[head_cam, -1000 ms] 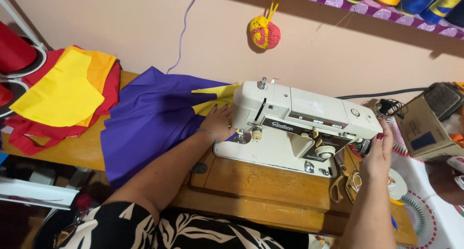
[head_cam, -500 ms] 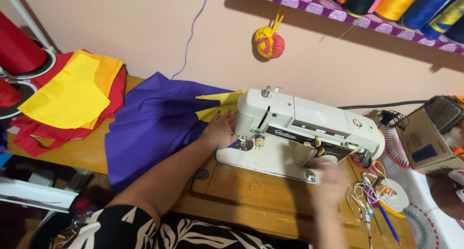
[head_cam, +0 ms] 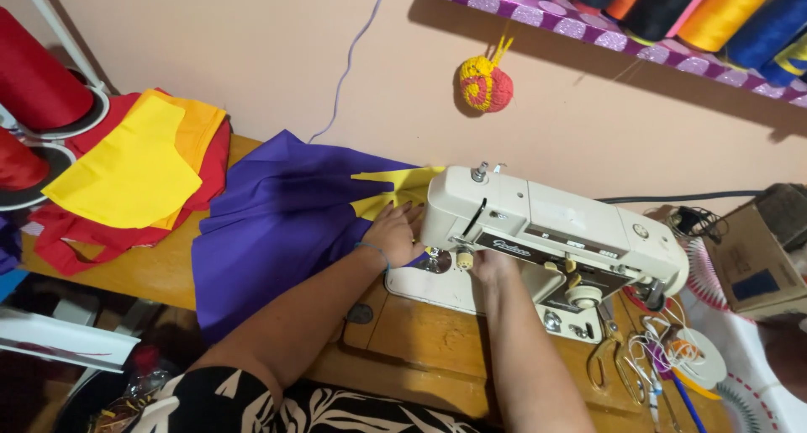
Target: Preparing and aligning pieces of yellow and purple fabric for sewing on a machine.
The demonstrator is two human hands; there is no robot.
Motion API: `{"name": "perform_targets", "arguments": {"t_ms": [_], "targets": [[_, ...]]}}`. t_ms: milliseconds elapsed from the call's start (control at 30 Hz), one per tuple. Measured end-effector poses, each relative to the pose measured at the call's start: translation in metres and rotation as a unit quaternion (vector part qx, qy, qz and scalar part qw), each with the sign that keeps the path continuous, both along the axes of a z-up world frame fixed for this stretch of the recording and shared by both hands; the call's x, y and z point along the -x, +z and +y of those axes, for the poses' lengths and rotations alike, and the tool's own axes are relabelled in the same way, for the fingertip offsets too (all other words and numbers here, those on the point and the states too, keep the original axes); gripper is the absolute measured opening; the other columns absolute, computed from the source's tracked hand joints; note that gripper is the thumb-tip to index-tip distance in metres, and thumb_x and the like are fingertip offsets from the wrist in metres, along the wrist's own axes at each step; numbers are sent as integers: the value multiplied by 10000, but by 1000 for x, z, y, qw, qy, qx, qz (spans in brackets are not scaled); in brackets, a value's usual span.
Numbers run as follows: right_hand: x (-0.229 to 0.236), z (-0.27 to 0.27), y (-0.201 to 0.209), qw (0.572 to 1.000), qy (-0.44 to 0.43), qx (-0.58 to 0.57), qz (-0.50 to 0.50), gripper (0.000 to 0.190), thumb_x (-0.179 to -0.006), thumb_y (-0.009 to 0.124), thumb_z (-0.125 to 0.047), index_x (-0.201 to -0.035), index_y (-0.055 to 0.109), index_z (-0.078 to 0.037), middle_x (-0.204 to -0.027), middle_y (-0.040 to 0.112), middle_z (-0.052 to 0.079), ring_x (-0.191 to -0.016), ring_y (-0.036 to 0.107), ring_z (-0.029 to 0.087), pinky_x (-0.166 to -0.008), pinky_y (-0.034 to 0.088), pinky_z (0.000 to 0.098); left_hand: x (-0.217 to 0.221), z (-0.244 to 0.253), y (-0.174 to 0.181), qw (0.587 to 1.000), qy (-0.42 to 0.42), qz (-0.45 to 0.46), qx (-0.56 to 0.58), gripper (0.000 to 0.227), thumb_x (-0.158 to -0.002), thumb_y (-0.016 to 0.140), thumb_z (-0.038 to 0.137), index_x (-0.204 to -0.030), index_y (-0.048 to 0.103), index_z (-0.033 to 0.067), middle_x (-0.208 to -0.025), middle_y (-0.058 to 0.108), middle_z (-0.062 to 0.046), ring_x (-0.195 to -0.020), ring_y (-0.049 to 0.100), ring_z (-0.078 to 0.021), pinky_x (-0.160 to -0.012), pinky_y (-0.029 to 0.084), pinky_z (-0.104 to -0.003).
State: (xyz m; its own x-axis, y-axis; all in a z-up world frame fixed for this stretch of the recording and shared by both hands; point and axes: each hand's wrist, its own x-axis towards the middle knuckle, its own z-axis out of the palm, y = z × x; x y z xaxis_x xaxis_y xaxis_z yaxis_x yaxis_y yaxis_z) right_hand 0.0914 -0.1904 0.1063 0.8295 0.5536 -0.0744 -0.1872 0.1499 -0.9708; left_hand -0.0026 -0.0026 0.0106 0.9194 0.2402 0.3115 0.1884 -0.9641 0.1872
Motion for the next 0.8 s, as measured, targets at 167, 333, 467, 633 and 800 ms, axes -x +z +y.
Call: {"name": "perform_targets", "arguments": {"t_ms": [167, 333, 467, 633, 800], "targets": [[-10, 18, -1, 999, -40, -34, 13, 108, -1016, 555, -93, -934, 579, -26, -632, 606, 172, -480, 595, 232, -444, 494, 307, -8, 5, -19, 999, -9, -33, 11, 695, -845, 468, 632, -1333, 641, 169, -1599, 460, -21, -1525, 300, -270, -1247, 179, -517], [-13, 20, -10, 996, -66, -55, 18, 99, -1011, 549, -86, -919, 557, -51, -645, 579, 141, -493, 585, 228, -450, 499, 313, -6, 0, -22, 997, -7, -69, 37, 661, -831, 487, 600, -1280, 667, 150, -1600, 464, -22, -1527, 306, -265, -1245, 178, -520], [3, 17, -22, 992, -92, -89, 14, 103, -1006, 542, -78, -903, 534, -76, -658, 553, 110, -507, 576, 224, -457, 504, 320, -10, -2, -21, 993, 18, -108, 37, 581, -820, 508, 549, -1199, 722, 164, -1524, 552, 12, -1502, 343, -230, -1244, 157, -483], [20, -7, -46, 983, -128, -130, 16, 119, -1002, 536, -71, -888, 512, -101, -671, 526, 78, -520, 566, 221, -463, 509, 327, 18, 3, 48, 995, 22, -3, 101, 546, -793, 550, 454, -1136, 728, 68, -1348, 630, -122, -1438, 421, -305, -1228, 254, -484], [75, -42, -53, 988, -67, 22, -136, 109, -977, 535, -61, -903, 607, -27, -634, 632, 163, -483, 639, 235, -403, 512, 359, 5, 57, 78, 975, 146, -156, -56, 422, -812, 705, 187, -1232, 667, 170, -1259, 575, -69, -1135, 551, -289, -910, 445, -495]]}}
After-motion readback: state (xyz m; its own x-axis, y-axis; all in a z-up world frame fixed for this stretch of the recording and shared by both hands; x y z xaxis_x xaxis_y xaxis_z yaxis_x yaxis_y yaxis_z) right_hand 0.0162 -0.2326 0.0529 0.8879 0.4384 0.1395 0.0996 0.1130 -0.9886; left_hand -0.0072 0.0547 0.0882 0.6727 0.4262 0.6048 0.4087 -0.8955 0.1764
